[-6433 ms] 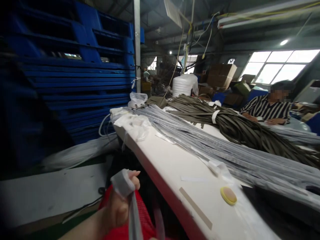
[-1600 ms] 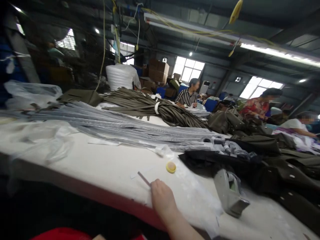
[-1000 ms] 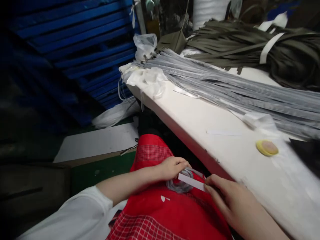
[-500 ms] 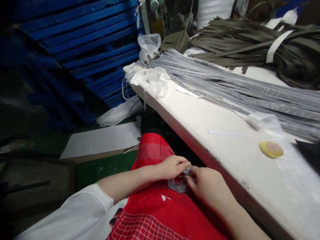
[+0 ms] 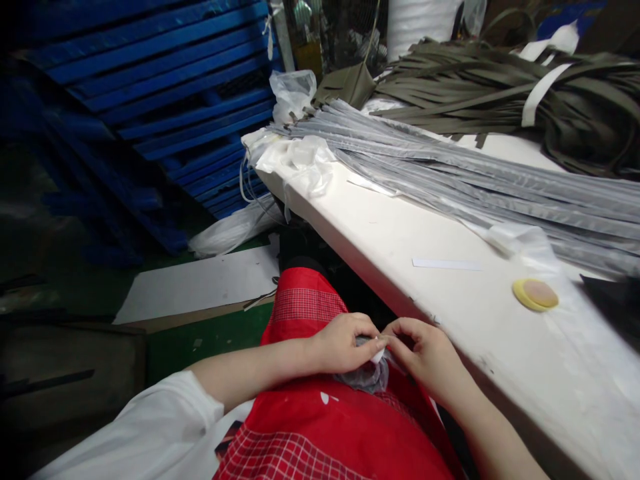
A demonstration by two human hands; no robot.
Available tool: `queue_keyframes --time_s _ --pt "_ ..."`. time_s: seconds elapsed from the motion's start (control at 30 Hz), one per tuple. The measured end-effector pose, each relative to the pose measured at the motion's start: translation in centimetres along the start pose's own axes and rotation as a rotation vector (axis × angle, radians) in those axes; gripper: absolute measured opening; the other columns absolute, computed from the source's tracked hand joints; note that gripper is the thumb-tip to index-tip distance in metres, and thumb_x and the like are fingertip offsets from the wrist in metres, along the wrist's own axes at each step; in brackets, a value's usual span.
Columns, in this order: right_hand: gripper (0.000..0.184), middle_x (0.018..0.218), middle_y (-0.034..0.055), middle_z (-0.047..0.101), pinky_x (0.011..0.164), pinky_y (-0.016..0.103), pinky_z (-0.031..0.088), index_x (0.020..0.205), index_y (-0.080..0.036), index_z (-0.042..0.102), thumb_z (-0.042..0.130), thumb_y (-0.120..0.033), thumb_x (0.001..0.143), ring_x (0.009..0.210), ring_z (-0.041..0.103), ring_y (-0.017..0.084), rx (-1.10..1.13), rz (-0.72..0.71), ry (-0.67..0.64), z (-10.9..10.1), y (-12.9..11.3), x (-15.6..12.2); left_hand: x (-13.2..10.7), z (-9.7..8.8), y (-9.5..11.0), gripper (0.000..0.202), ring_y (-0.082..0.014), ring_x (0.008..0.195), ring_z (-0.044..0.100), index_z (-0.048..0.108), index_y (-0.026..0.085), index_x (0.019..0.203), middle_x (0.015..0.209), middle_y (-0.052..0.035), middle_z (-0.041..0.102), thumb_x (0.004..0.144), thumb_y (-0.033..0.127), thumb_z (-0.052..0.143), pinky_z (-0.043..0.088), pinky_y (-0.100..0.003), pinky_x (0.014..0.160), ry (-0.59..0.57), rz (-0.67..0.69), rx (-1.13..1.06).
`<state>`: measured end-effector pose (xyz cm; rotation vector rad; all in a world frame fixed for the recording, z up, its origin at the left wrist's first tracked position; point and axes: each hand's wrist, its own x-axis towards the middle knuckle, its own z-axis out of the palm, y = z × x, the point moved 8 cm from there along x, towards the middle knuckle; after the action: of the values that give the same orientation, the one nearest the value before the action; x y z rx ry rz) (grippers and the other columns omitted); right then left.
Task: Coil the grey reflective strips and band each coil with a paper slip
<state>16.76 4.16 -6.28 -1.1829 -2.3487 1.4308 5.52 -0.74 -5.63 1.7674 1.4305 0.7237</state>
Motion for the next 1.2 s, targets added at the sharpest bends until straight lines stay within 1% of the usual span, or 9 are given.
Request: queue_keyframes --time_s 0.2,0.3,0.47,0.57,0.7,0.8,0.9,1.0,1.2 --pt "0.058 0.060 0.0014 0.057 0.054 0.027 0.038 0.066 -0.017 0.059 0.043 -0.068 0.089 0.057 0.050 0.016 0.423 0.262 -0.144 2.5 3.4 0.2 -0.4 -0.1 -0.4 0.028 -0.0147 0.076 0.061 0.073 0.015 0.079 0.077 -0.0042 0.067 0.092 0.031 0.054 0.045 -0.023 0.070 0.021 -0.014 -0.029" --pt "0.048 0.070 0.0016 0.062 0.061 0.028 0.042 0.076 -0.016 0.062 0.060 -0.064 0.080 0.066 0.055 0.017 0.618 0.288 -0.153 4.0 3.8 0.4 -0.7 -0.4 0.1 0.030 -0.0149 0.079 0.060 0.073 0.016 0.079 0.078 -0.0042 0.065 0.094 0.030 0.050 0.046 -0.023 0.074 0.027 0.000 -0.027" --pt "0.044 0.066 -0.0017 0.060 0.054 0.024 0.037 0.082 -0.016 0.059 0.081 -0.050 0.065 0.055 0.051 0.011 0.925 0.397 -0.056 5.8 4.1 0.4 -1.5 -1.1 -0.1 0.030 -0.0154 0.087 0.058 0.072 0.016 0.079 0.093 -0.0064 0.060 0.093 0.031 0.050 0.047 -0.024 0.081 0.101 -0.077 -0.037" --pt "0.043 0.065 -0.0011 0.060 0.053 0.023 0.036 0.078 -0.016 0.059 0.084 -0.047 0.062 0.056 0.049 0.011 0.840 0.319 0.044 5.0 3.5 0.5 -1.6 -1.0 -1.3 0.031 -0.0157 0.090 0.058 0.072 0.017 0.079 0.096 -0.0056 0.058 0.092 0.034 0.050 0.047 -0.025 0.082 0.106 -0.179 -0.094" --pt "0.043 0.067 -0.0001 0.060 0.054 0.024 0.039 0.077 -0.016 0.061 0.080 -0.053 0.066 0.058 0.049 0.012 0.688 0.242 0.152 3.7 3.1 0.5 -1.7 0.5 -2.5 0.025 -0.0132 0.070 0.057 0.069 0.017 0.084 0.075 0.0004 0.062 0.089 0.033 0.050 0.044 -0.024 0.065 -0.047 -0.322 -0.265" --pt "0.043 0.067 -0.0001 0.059 0.052 0.024 0.039 0.077 -0.016 0.062 0.076 -0.056 0.070 0.057 0.048 0.012 0.651 0.224 0.099 3.3 2.9 0.6 -2.0 0.4 -2.2 0.018 -0.0114 0.062 0.054 0.068 0.017 0.082 0.069 0.0027 0.063 0.084 0.030 0.056 0.039 -0.022 0.058 0.004 -0.342 -0.310" --pt "0.039 0.073 0.0025 0.062 0.055 0.025 0.041 0.082 -0.016 0.066 0.072 -0.054 0.076 0.062 0.051 0.013 0.648 0.188 -0.023 3.0 2.3 0.5 -2.3 -0.6 -0.9 0.010 -0.0121 0.070 0.058 0.065 0.018 0.084 0.078 0.0021 0.066 0.079 0.025 0.060 0.043 -0.022 0.065 0.126 -0.252 -0.281" --pt "0.038 0.081 0.0054 0.065 0.060 0.027 0.043 0.095 -0.015 0.068 0.066 -0.052 0.083 0.069 0.056 0.016 0.720 0.177 -0.109 2.9 1.9 0.3 -2.6 -0.8 -0.6 0.015 -0.0145 0.075 0.062 0.060 0.020 0.092 0.086 0.0004 0.068 0.078 0.025 0.060 0.046 -0.024 0.068 0.168 -0.245 -0.251" --pt "0.039 0.081 0.0039 0.065 0.069 0.029 0.045 0.089 -0.015 0.067 0.080 -0.046 0.070 0.075 0.057 0.018 0.610 0.128 -0.141 3.1 1.6 0.5 -2.6 -0.1 -1.4 0.029 -0.0178 0.076 0.064 0.050 0.020 0.106 0.088 -0.0025 0.069 0.083 0.034 0.059 0.047 -0.027 0.064 0.147 -0.296 -0.224"
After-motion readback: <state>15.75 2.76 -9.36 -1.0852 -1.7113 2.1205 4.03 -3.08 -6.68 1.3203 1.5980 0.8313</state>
